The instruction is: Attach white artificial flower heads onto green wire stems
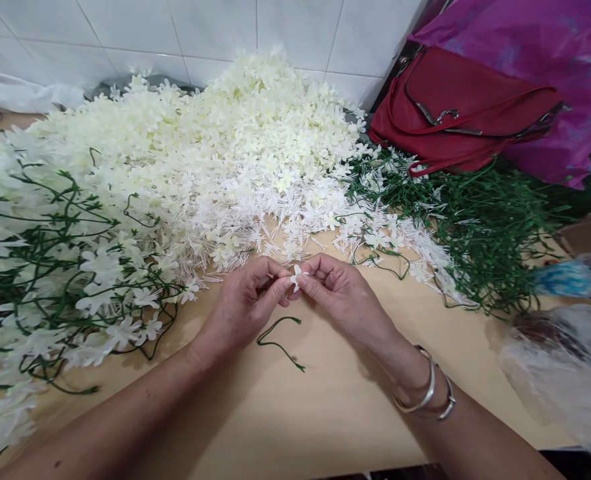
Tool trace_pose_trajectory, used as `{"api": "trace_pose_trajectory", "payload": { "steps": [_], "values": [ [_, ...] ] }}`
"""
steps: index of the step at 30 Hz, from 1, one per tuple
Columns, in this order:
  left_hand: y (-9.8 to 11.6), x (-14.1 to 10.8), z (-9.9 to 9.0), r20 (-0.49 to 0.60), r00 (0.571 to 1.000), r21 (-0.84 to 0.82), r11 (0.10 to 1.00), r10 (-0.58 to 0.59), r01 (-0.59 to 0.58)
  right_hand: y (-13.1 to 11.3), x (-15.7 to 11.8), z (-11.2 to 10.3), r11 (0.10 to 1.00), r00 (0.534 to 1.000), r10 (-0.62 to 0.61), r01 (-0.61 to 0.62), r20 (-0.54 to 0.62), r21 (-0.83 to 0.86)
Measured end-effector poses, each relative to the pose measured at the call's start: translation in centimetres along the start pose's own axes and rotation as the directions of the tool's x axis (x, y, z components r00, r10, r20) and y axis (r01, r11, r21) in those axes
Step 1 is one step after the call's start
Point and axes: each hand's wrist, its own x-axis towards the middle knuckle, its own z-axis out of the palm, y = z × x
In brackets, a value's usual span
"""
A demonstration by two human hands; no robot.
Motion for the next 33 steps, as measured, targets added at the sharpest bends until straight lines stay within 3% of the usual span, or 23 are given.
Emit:
{"api": "trace_pose_trajectory", "payload": {
  "steps": [13,19,26,33],
  "values": [
    [-0.2,0.0,0.4,-0.044,0.999,0.033,0.999,0.008,-0.006,0.0,0.2,-0.8,0.995,1.000,-0.017,0.016,0.015,0.099],
    [-0.1,-0.1,0.1,-0.019,1.000,0.087,0.996,0.025,-0.023,-0.1,0.2,-0.5,0.997,1.000,-0.019,0.020,-0.025,0.068],
    [-0.4,-0.2,0.1,-0.003,0.999,0.026,0.998,0.050,-0.050,-0.4,-0.1,-0.4,0.998,1.000,-0.005,0.003,0.021,0.063],
    [-0.9,-0.3,0.2,-0.003,0.999,0.084,0.996,0.033,-0.033,-0.3,-0.2,0.4,1.000,0.999,-0.009,0.008,-0.042,-0.017]
  ]
}}
